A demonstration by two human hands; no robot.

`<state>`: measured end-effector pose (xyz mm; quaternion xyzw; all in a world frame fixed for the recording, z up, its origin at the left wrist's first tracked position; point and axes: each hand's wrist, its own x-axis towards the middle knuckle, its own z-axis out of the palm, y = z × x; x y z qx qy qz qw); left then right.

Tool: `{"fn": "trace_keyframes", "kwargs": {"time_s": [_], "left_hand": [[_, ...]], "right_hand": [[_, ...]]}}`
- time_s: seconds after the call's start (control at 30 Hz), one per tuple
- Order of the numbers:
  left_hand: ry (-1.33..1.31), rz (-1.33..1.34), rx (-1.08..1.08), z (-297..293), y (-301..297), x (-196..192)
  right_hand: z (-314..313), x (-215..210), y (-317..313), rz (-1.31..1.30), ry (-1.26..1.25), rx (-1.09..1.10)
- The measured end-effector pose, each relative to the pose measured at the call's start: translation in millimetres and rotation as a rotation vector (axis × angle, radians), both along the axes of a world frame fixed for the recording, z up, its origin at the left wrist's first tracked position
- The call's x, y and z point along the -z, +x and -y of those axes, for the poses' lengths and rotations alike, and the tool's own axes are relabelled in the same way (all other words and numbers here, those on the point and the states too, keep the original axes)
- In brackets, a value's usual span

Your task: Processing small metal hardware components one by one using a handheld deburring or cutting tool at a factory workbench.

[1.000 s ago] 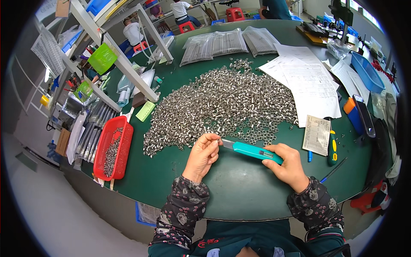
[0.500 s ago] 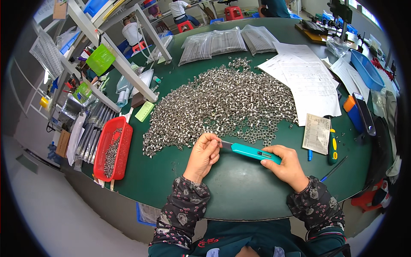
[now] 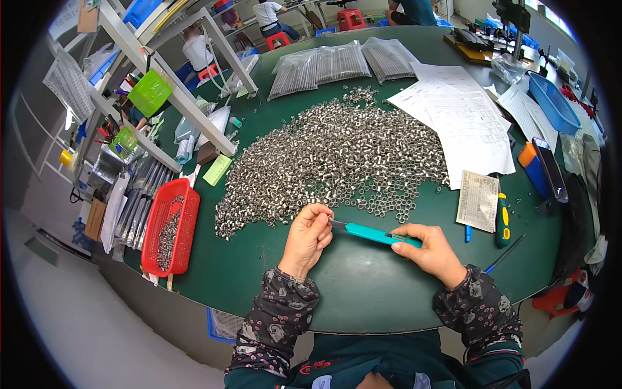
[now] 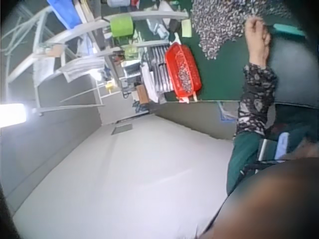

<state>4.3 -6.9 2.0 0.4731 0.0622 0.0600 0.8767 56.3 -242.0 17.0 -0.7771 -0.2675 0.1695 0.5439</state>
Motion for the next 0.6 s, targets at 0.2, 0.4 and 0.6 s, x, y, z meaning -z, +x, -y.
{"fn": "trace_keyframes", "kwargs": {"time_s": [0.2, 0.4, 0.6], "left_hand": [[0.005, -0.007, 0.029, -1.9, -0.4, 4.9], [-0.02, -0.044, 0.025, -2.9, -0.7, 5.4], [-0.009, -0.072, 0.027, -1.9, 0.0, 4.0]], "right_hand": [[-1.2, 3.3, -2.3, 0.303, -0.016, 0.091], [-2.4, -4.3, -8.0, 0.484, -0.074, 0.153], [-2.1, -5.5, -8.3, 0.695, -0.094, 0.189]]}}
